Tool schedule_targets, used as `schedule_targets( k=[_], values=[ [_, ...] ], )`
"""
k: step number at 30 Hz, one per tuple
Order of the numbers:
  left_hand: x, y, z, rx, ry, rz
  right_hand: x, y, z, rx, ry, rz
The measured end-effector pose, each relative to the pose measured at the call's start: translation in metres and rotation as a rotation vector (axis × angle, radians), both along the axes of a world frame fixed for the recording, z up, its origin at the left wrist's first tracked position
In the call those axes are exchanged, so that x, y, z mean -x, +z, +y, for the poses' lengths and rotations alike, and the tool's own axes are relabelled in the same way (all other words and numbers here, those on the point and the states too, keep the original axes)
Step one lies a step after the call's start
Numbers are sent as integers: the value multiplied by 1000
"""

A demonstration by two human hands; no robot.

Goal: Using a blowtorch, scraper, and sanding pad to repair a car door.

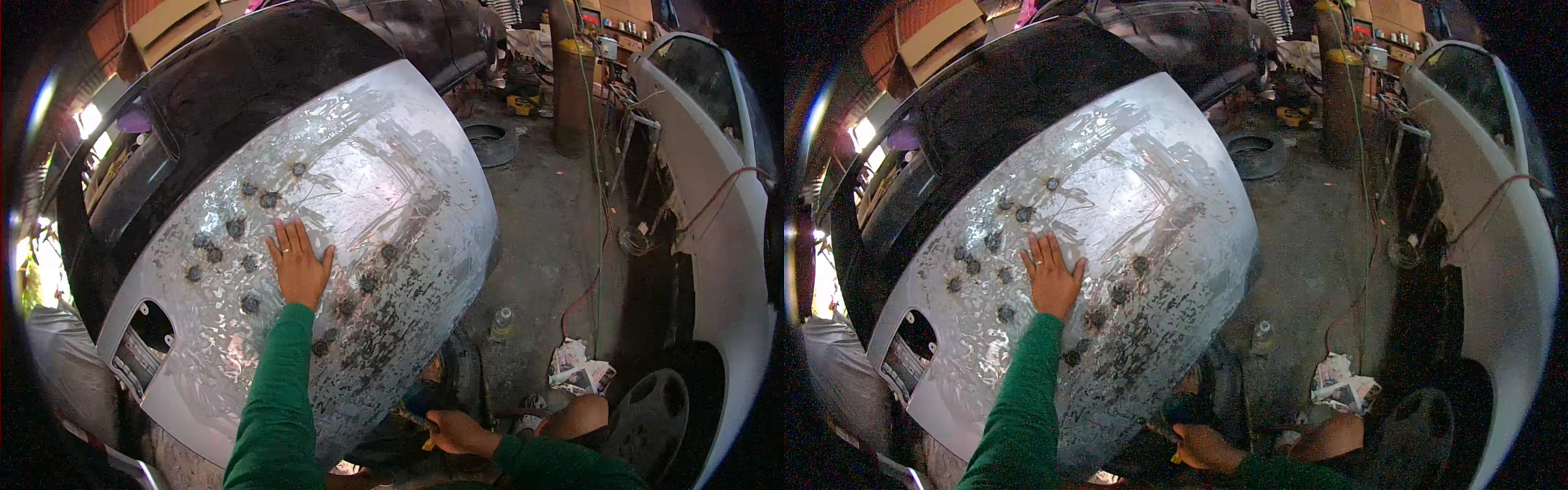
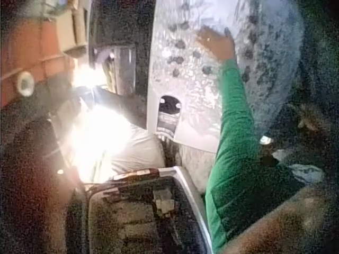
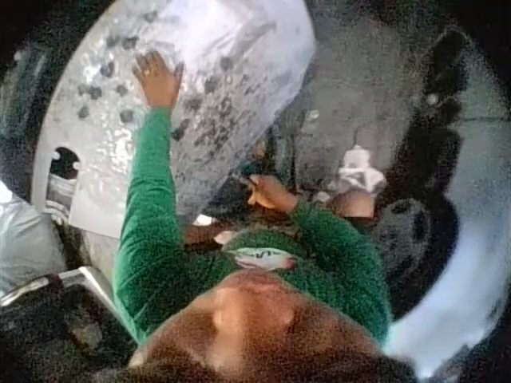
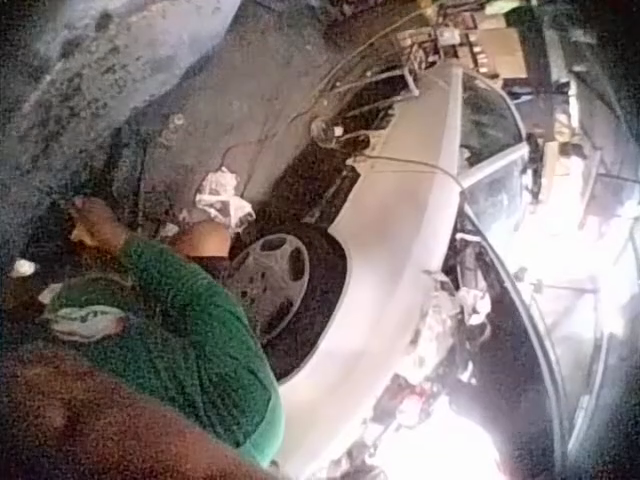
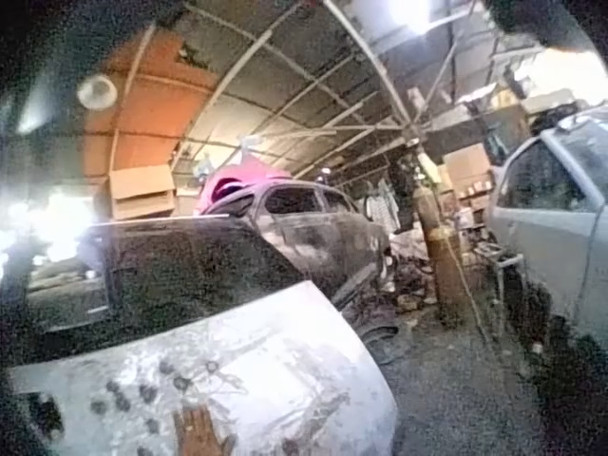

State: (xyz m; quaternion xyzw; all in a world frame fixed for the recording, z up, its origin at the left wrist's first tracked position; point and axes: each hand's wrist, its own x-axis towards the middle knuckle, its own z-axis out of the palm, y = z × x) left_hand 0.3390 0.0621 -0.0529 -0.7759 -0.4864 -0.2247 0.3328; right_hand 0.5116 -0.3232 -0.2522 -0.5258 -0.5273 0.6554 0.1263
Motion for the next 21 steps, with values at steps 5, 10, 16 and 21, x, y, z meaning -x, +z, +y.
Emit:
schedule_targets(
  k=[5,10,16,21],
  values=[
    [-2,-36,-36,50,-23,75,-7,-29,-8,-137,-37,193],
    [-2,-84,-69,212,-68,246,1,1,-10,-527,4,-232],
    [-24,-108,-69,316,-394,797,5,2,-20,-257,11,71],
    [-66,-107,-40,405,-510,857,8,16,-18,-366,92,-87]
  ],
)
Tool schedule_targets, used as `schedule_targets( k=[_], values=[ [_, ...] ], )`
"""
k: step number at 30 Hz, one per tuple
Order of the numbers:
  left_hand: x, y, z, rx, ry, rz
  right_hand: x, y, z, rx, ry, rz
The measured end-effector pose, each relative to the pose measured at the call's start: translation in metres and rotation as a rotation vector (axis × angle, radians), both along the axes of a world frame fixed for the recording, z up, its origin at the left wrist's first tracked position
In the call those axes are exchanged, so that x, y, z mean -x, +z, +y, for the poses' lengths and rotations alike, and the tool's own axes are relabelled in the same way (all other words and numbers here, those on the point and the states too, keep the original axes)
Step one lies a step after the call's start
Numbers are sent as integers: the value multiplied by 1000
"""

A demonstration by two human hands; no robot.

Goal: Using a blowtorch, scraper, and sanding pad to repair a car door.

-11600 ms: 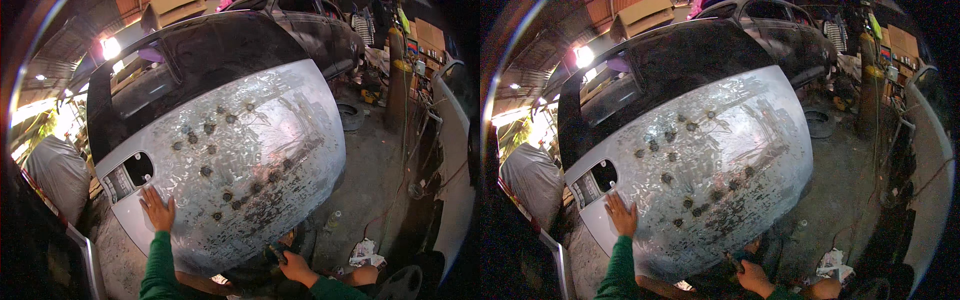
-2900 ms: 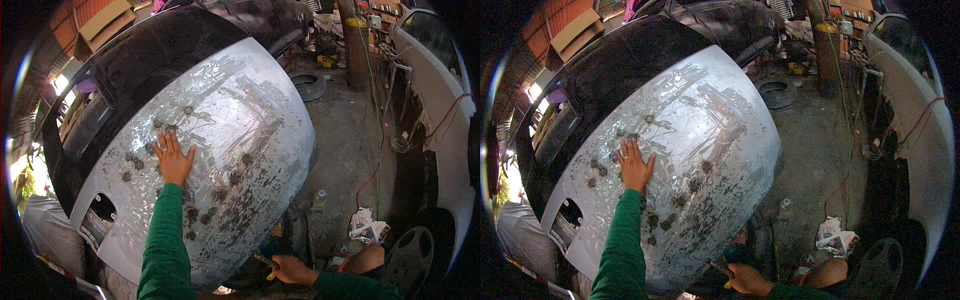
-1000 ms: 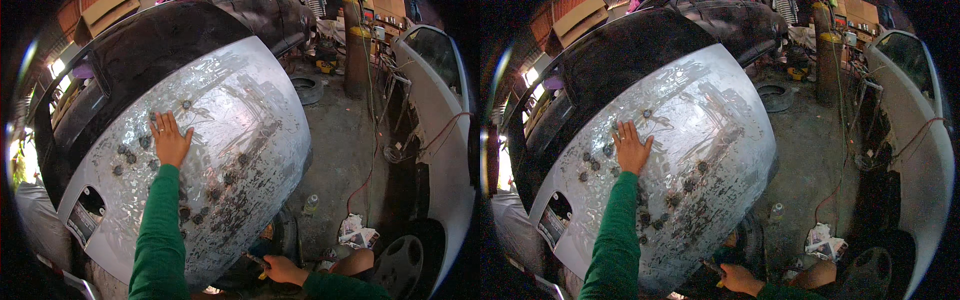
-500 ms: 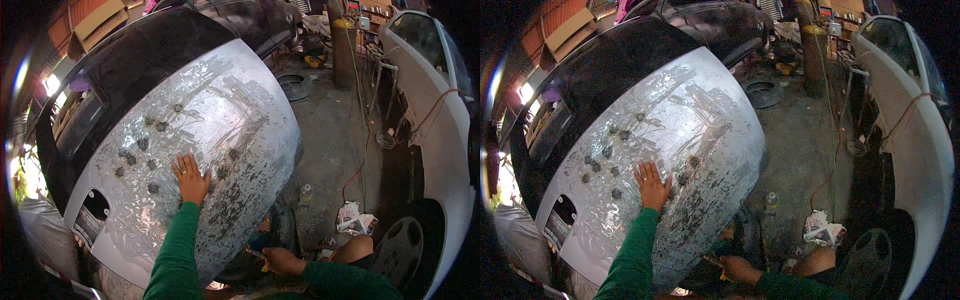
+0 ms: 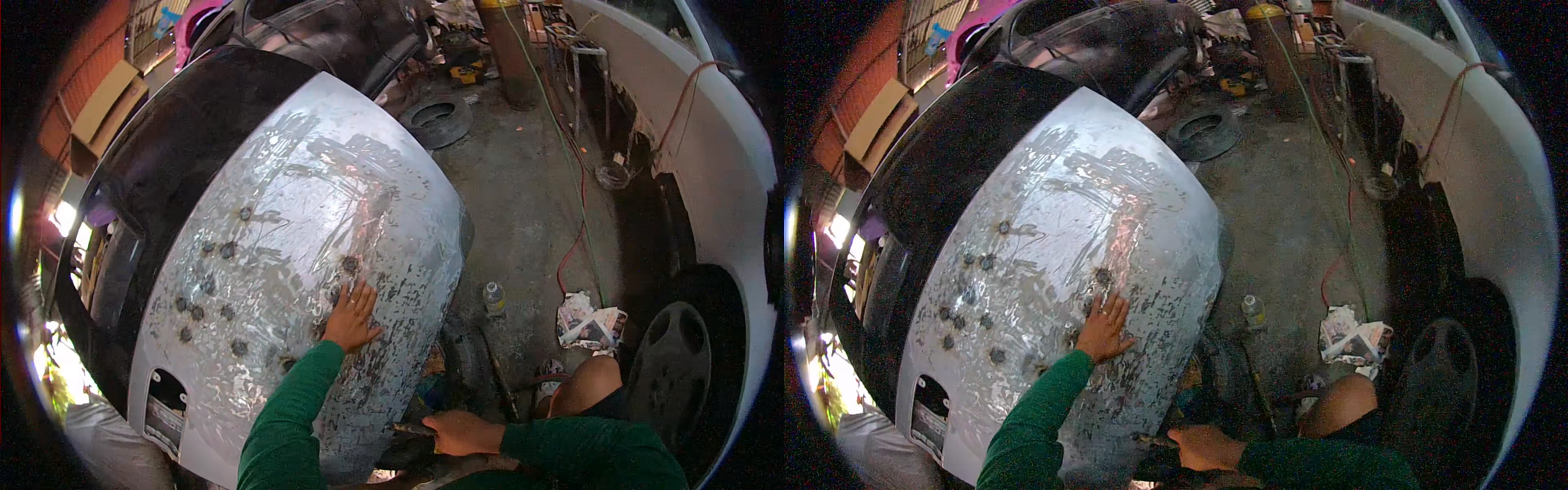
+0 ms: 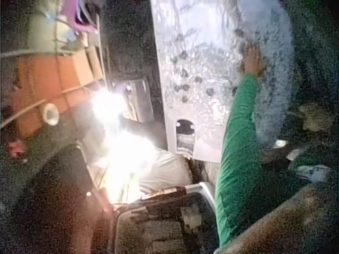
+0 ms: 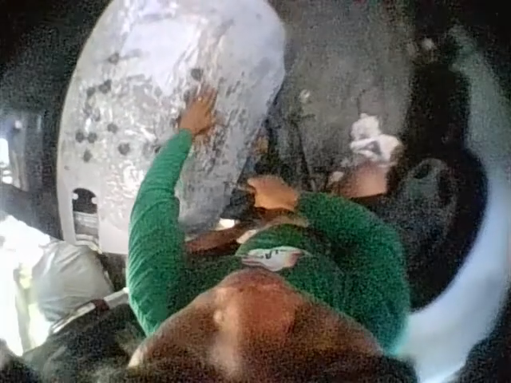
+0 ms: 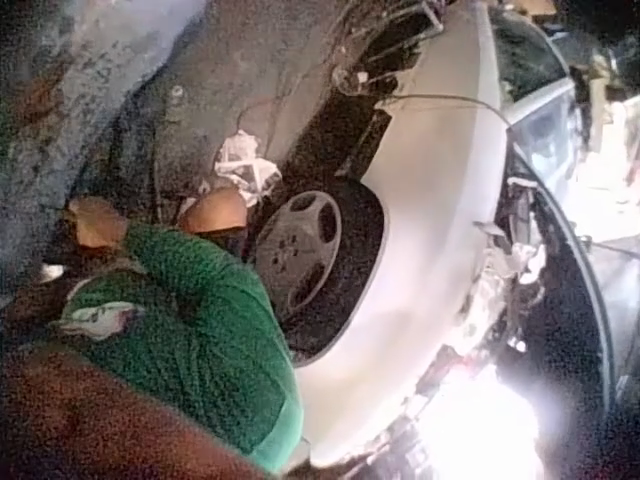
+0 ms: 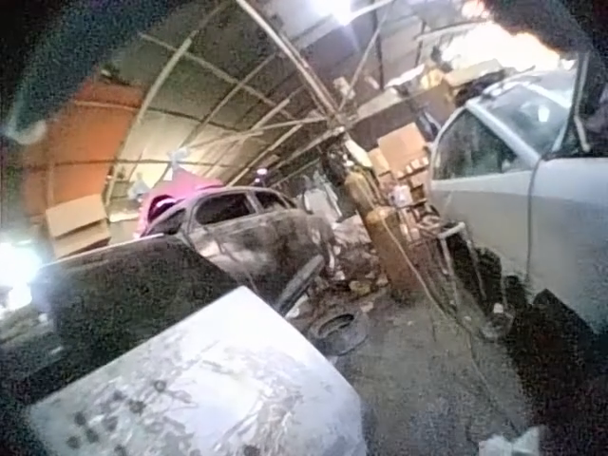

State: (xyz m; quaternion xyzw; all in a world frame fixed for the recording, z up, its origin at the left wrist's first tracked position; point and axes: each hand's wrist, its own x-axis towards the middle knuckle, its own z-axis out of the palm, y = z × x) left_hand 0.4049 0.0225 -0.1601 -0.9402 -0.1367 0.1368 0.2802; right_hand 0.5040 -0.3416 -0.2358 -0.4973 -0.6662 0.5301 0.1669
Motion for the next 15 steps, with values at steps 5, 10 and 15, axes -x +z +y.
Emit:
schedule_targets(
  k=[5,10,15],
  values=[
    [-61,-1,27,-109,21,-55,-5,22,1,-72,-87,98],
    [-95,1,49,-48,27,-175,1,18,13,61,-23,80],
    [-117,0,45,-79,61,-266,-3,8,9,-71,-27,49]
  ],
)
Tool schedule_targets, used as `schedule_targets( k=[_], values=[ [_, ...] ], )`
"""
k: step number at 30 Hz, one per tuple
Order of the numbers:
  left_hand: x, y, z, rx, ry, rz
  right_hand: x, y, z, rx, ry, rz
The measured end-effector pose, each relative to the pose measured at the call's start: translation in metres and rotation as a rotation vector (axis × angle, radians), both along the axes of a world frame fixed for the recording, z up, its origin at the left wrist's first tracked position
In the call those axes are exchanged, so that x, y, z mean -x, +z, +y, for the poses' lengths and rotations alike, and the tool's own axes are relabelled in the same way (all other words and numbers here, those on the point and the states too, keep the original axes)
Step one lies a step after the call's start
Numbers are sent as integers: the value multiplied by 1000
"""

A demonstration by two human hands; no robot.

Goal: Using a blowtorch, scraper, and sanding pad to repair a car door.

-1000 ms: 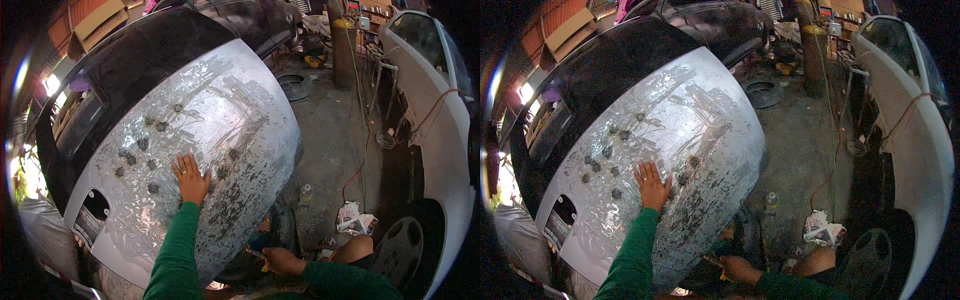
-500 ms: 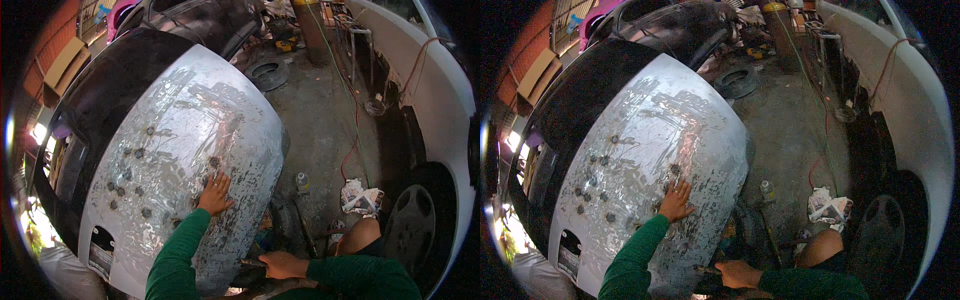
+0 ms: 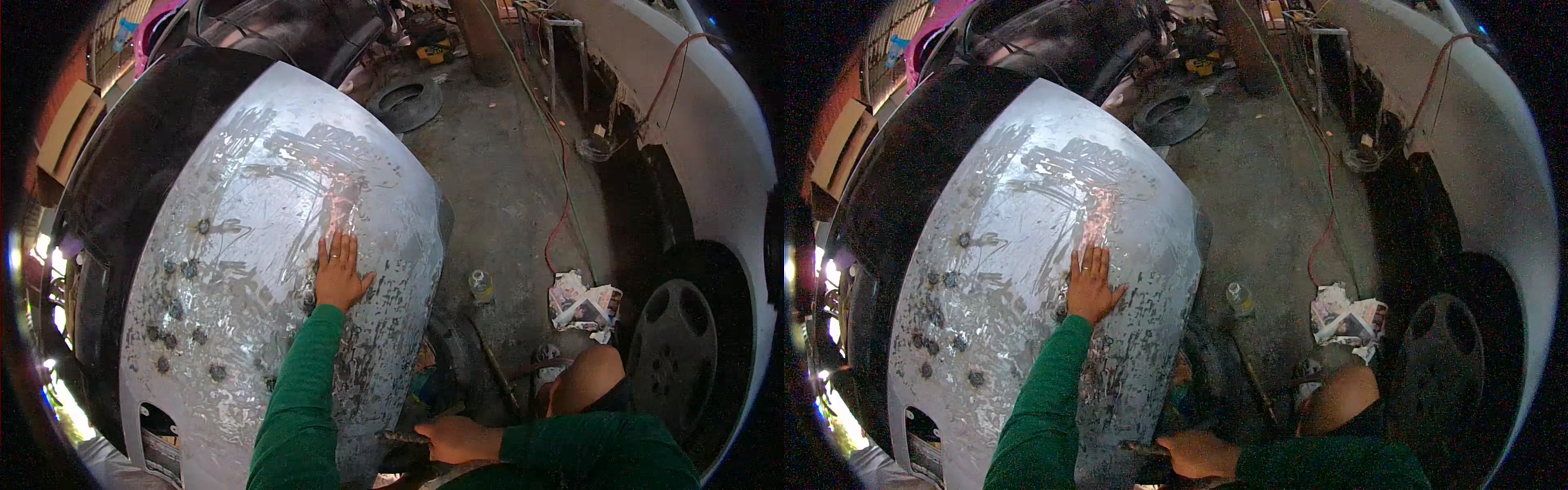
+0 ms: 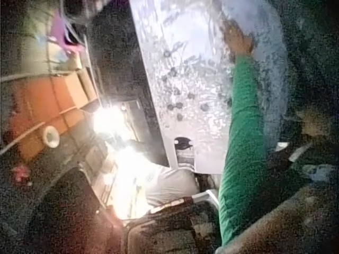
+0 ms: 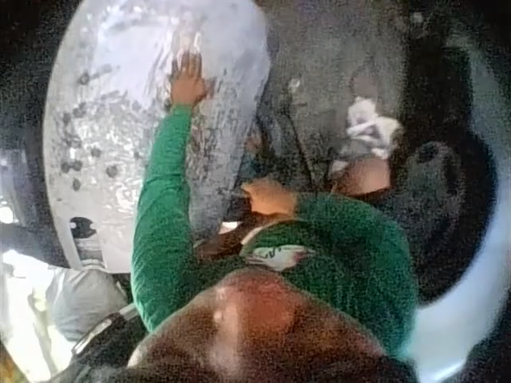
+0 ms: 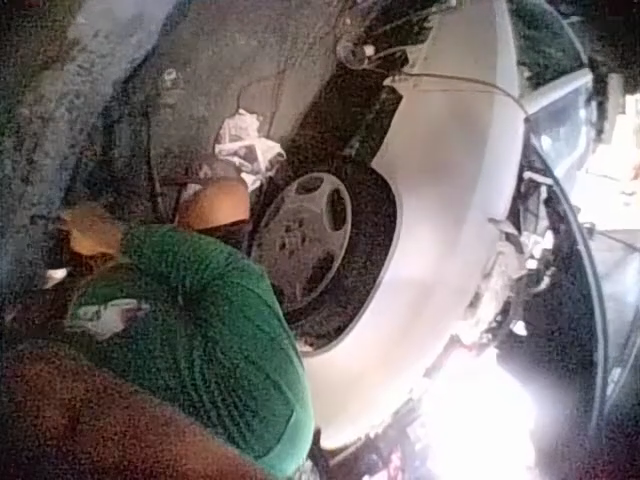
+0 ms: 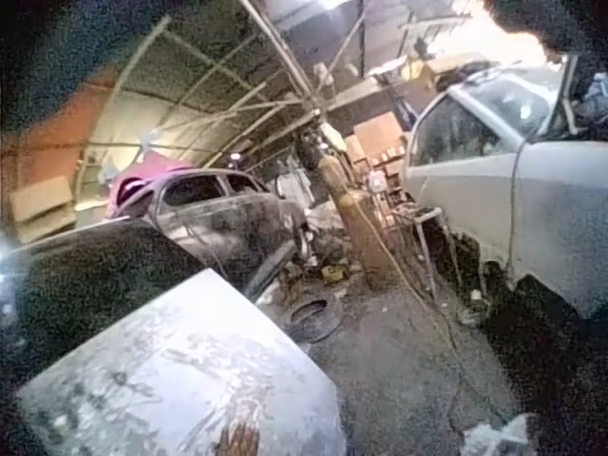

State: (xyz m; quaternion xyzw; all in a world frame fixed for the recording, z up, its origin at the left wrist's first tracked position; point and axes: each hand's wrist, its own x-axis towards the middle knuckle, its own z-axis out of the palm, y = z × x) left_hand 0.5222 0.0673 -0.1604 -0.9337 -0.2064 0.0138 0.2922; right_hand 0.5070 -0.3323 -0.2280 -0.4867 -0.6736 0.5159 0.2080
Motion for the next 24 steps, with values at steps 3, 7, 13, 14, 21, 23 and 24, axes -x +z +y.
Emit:
schedule_targets(
  k=[3,7,13,14,21,23,24],
  values=[
    [13,-8,2,-47,-6,-55,0,12,11,319,45,55],
    [30,-18,-15,-25,49,-22,-3,23,11,251,62,-73],
    [96,-42,-68,-90,-40,135,5,20,21,229,142,-143],
    [106,-46,-79,-82,-23,191,6,19,21,224,143,-159],
    [192,-50,-140,-52,43,427,20,-42,-13,-293,-11,-64],
    [220,-43,-149,-56,11,432,13,-14,-12,-176,-15,-62],
    [236,-40,-153,-53,13,445,9,0,-13,-58,-29,-71]
  ],
)
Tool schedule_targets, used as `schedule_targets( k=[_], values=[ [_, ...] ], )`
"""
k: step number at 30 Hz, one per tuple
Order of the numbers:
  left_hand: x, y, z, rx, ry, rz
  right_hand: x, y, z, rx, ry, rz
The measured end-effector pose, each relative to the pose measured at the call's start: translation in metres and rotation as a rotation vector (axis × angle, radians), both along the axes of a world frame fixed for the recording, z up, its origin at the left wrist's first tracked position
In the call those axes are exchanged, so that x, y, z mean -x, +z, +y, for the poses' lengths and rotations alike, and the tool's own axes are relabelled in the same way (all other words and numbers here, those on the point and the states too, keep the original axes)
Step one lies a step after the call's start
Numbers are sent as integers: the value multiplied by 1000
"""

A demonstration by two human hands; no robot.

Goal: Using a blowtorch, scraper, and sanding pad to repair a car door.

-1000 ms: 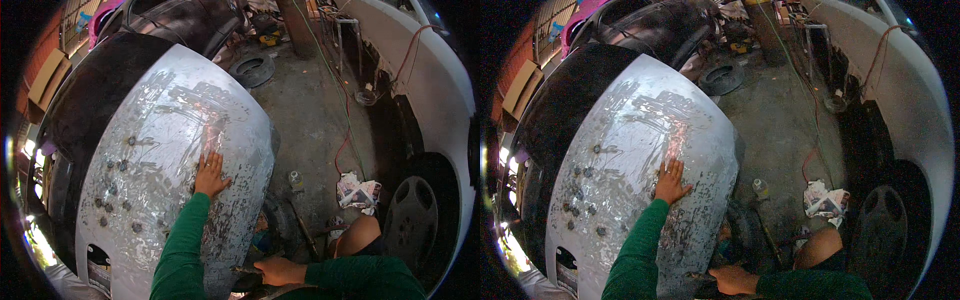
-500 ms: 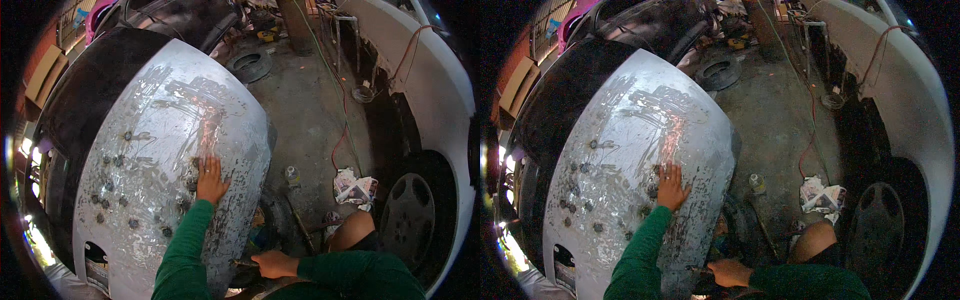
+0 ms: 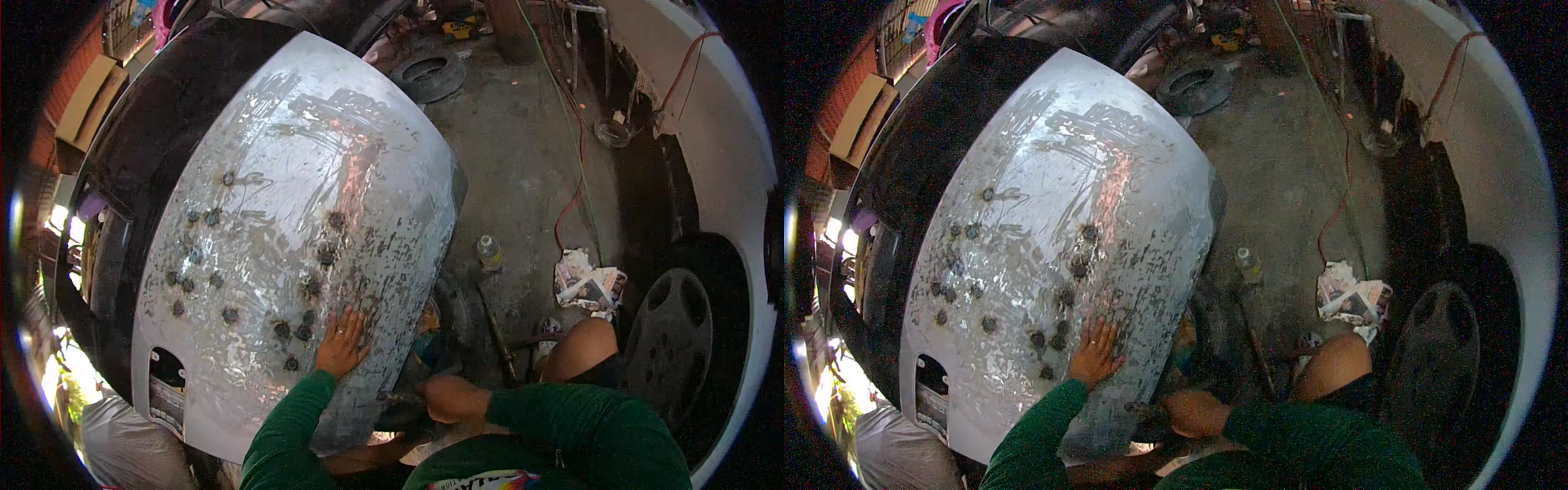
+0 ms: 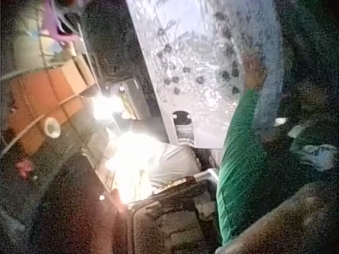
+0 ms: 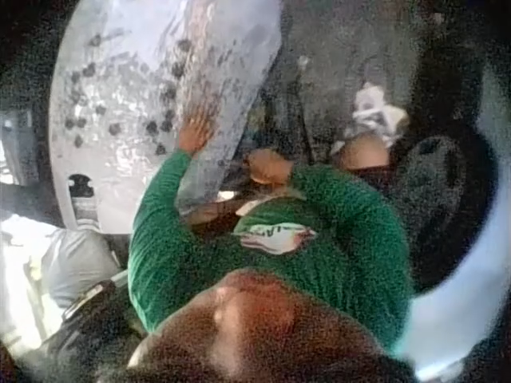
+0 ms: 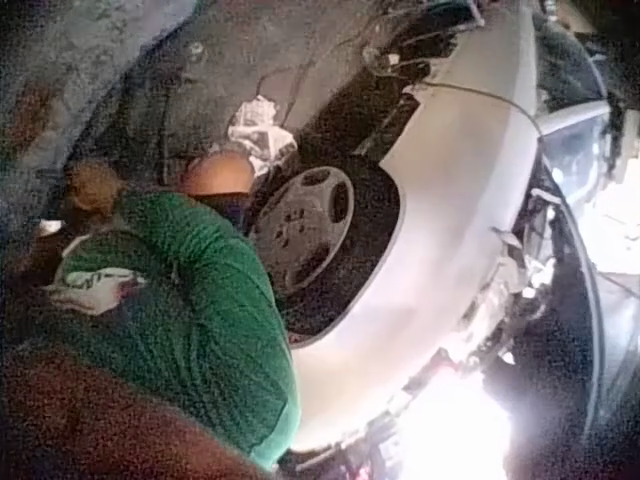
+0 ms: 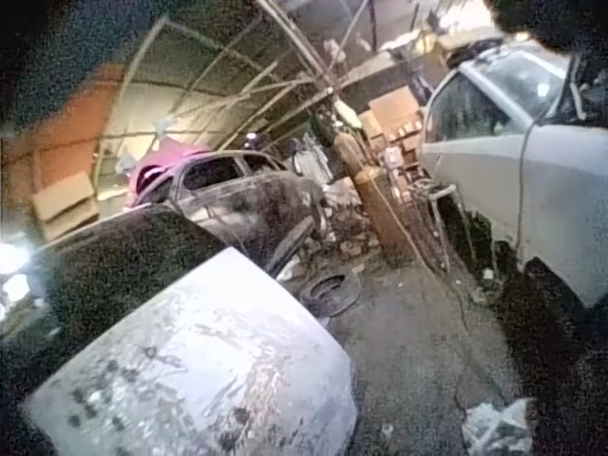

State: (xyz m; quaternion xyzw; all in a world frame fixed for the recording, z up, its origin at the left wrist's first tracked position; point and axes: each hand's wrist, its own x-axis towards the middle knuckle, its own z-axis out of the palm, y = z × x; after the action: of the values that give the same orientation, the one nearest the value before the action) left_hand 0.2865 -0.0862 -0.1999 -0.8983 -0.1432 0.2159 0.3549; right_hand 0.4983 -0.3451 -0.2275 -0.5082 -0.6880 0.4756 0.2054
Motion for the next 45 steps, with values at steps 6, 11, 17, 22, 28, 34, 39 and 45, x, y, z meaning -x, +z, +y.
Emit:
schedule_targets(
  k=[6,11,17,22,28,34,39,45],
  values=[
    [109,13,-42,80,97,74,-12,20,-14,-139,-64,-27],
    [158,28,-55,158,130,35,-9,16,-26,-97,-79,-42],
    [114,39,-15,221,12,20,-11,31,-30,-32,-34,13],
    [57,38,10,178,-7,-43,-16,55,-27,-29,19,18],
    [-17,33,40,250,61,-191,-3,30,-25,-138,-41,60],
    [-95,34,76,215,29,-272,6,13,-24,-36,-56,145],
    [-147,34,104,74,-5,-303,-14,42,-22,-104,-123,206],
    [-215,41,133,41,-43,-371,-13,27,-18,-38,-29,159]
  ],
)
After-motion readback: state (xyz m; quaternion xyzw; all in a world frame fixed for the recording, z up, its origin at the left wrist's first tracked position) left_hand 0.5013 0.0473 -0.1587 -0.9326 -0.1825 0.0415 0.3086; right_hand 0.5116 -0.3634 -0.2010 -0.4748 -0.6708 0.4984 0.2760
